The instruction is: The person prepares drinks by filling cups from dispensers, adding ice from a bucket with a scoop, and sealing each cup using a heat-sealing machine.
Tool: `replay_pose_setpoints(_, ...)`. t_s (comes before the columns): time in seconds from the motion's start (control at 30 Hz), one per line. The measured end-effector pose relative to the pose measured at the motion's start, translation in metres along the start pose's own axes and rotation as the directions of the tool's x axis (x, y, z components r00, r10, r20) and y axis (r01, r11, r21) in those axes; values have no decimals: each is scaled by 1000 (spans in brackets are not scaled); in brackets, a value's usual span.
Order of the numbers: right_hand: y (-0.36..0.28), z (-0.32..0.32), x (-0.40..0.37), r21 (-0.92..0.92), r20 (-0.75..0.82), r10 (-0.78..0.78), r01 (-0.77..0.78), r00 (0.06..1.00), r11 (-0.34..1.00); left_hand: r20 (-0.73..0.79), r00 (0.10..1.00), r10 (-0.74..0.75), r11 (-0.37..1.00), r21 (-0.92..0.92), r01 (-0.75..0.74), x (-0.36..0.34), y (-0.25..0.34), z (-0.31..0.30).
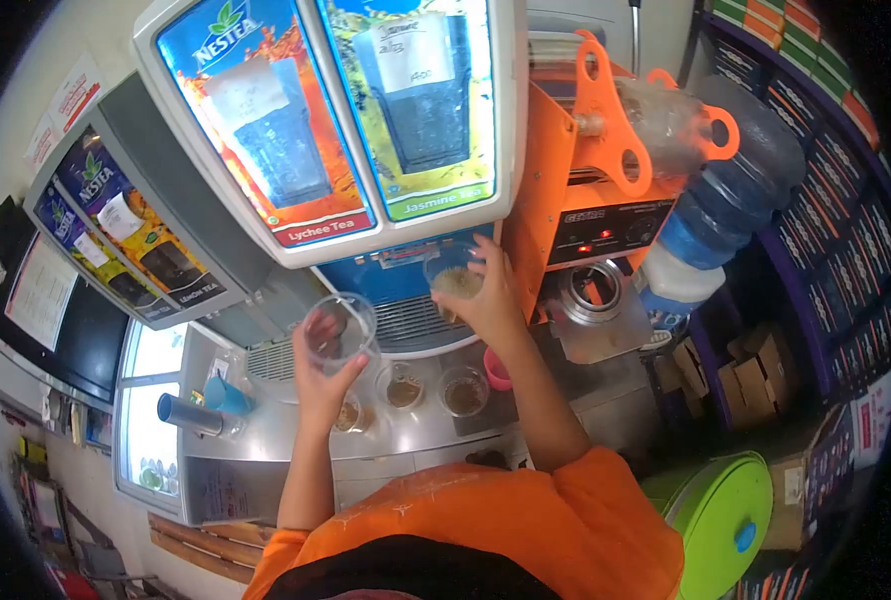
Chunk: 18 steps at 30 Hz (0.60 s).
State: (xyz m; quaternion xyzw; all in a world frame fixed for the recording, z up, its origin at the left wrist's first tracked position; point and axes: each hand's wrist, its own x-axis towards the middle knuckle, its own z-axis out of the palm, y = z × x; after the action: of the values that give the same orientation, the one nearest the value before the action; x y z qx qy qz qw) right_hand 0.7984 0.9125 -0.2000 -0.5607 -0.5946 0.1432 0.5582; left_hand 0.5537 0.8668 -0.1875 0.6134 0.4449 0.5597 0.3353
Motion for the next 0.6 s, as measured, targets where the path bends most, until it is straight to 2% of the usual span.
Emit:
replay_pose_setpoints(0.1,-11,-30,-23,48,15,14,-15,1000,999,78,997,28,1000,-10,-28,30,-12,37)
replay_pose_setpoints(0.2,-25,-72,-44,62,12,62,-62,998,996,164,985,62,989,126,-83,50,-18,73)
replay_pose_setpoints(0.23,-25,-85,-53,68,6,87,-87,996,994,195,980,49,990,119,-73,56,-20,85)
replay_pose_setpoints(0.3,-23,-108,-71,105,-28,111,-107,993,989,186,975,120,992,18,-125,69,-23,106)
replay_pose_setpoints(0.33,-28,-120,-79,70,-41,147,-144,988,987,209,972,112,993,12,-117,75,-29,115)
replay_pose_setpoints(0.4,-26,-140,-96,-2,-64,196,-197,978,980,170,965,198,980,-15,-198,85,-38,129)
replay_pose_setpoints(0.53,-14,-162,-130,-110,-61,228,-234,972,966,125,988,89,992,79,-99,92,-38,137)
replay_pose_setpoints(0.6,-5,-163,-144,-125,-35,305,-307,952,943,118,990,75,991,99,-87,93,-32,139)
